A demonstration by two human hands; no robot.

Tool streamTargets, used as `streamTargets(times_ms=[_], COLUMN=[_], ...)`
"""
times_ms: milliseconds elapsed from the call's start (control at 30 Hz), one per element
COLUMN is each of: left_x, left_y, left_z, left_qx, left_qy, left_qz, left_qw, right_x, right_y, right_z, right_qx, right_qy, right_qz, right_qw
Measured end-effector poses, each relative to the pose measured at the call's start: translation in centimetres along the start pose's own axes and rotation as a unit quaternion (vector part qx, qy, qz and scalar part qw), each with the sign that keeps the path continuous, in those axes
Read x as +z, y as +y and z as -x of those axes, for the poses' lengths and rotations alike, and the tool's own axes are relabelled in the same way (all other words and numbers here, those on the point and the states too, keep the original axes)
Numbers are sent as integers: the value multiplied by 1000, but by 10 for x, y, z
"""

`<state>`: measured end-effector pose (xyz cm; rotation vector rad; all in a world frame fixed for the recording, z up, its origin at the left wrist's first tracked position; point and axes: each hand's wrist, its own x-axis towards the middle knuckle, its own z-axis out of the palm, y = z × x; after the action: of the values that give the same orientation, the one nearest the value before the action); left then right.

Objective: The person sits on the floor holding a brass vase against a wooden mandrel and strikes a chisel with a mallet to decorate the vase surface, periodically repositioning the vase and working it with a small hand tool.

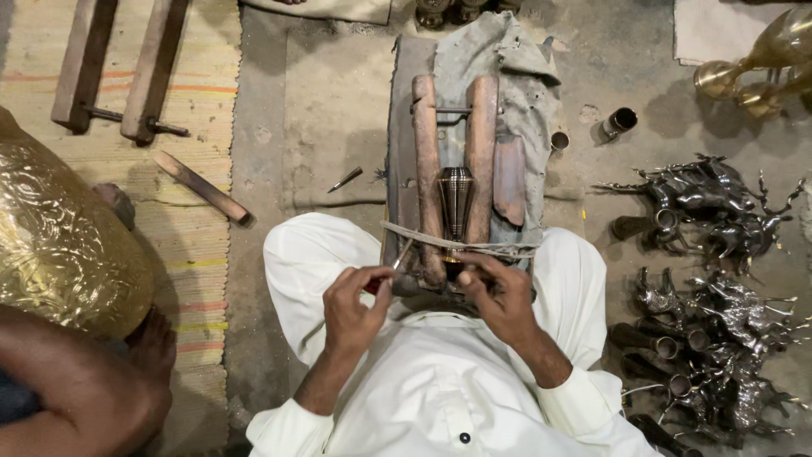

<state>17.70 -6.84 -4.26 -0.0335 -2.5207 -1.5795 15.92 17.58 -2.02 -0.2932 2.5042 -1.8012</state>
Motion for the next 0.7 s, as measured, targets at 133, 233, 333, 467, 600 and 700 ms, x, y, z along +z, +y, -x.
streamTargets(times_ms=[133, 233, 333, 467, 600, 700], left_x=[-1, -1, 2, 14, 38, 63], left_y=[29, 43, 38, 8, -31, -50], left_z=[25, 34, 33, 31, 20, 6], left_qx=[44, 101, 74, -29, -8, -56], left_qy=[-13, -29, -62, -222, -418, -517], left_qz=[4, 32, 101, 182, 202, 39], left_qw=[999, 994, 990, 957, 886, 853], right_x=[17, 29, 31, 5, -18, -13], right_y=[-10, -21, -25, 7, 66, 98], right_z=[0, 0, 2, -10, -29, -41], right_qx=[126, 56, 13, 32, -4, 3], right_qy=[-116, -76, 2, 127, 172, 225], right_qz=[-122, -122, -182, -194, -268, -317], right_qw=[978, 988, 983, 972, 948, 921])
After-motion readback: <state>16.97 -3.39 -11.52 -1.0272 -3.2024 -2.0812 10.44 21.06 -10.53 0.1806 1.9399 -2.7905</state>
